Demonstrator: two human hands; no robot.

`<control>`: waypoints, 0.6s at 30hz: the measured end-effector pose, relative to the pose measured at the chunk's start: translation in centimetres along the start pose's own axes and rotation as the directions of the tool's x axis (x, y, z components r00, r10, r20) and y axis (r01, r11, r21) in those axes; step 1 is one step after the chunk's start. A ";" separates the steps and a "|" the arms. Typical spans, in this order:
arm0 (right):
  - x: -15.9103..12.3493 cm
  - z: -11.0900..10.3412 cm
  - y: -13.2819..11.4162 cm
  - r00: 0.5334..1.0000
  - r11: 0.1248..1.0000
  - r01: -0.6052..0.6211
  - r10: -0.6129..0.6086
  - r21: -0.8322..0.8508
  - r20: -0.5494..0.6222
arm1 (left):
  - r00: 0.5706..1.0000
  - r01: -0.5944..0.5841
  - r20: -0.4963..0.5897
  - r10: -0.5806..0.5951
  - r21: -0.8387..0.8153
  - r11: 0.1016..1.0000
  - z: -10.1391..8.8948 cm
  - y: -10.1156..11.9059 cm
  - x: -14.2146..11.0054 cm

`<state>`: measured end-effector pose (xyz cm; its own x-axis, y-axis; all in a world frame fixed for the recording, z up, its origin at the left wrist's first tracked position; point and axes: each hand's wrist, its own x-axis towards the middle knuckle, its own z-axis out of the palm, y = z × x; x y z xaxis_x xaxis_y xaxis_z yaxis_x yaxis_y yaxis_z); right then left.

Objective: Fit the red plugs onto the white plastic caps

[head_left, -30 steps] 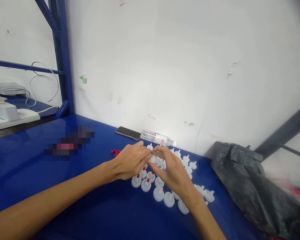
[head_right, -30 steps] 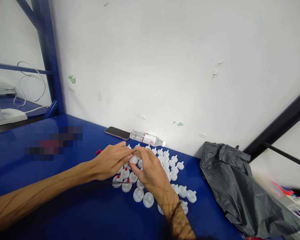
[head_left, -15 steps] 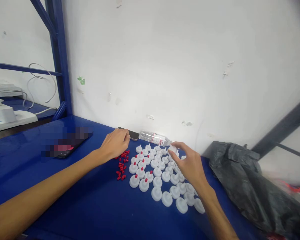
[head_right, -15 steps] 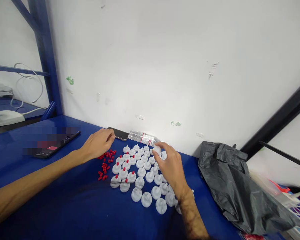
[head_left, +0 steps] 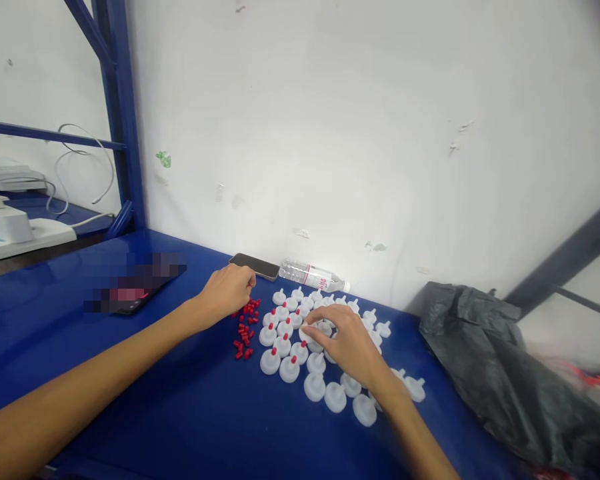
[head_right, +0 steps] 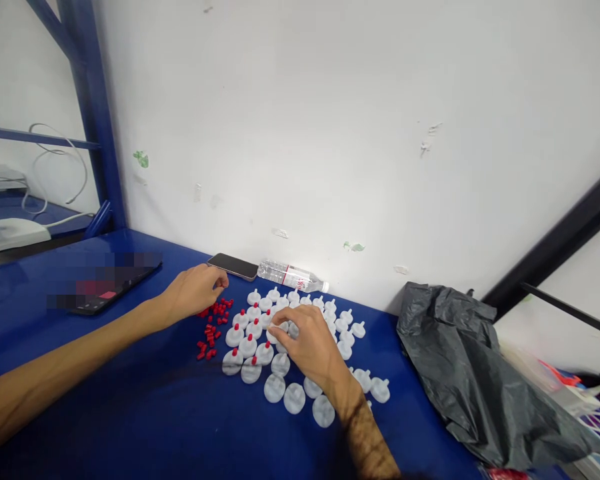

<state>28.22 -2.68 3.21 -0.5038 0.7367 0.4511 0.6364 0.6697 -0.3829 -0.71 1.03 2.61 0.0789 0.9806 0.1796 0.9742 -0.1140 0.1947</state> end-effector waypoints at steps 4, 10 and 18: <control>0.0 0.4 0.1 1.000 1.000 -0.022 0.022 0.005 0.020 | 0.999 -0.015 0.038 0.014 0.031 0.999 -0.2 -0.1 0.0; 0.0 0.6 -0.3 0.999 0.999 0.000 -0.002 0.046 0.052 | 0.998 0.008 0.058 -0.010 0.039 0.999 -0.4 -0.4 0.1; 0.0 0.0 -0.2 0.997 0.999 0.003 -0.006 0.044 0.072 | 0.996 0.035 0.085 -0.036 0.019 0.999 -0.1 -0.6 0.2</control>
<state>28.07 -2.78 3.26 -0.5483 0.7373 0.3945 0.6085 0.6754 -0.4166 -1.27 1.27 2.64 0.0613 0.9941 0.0899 0.9801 -0.0769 0.1827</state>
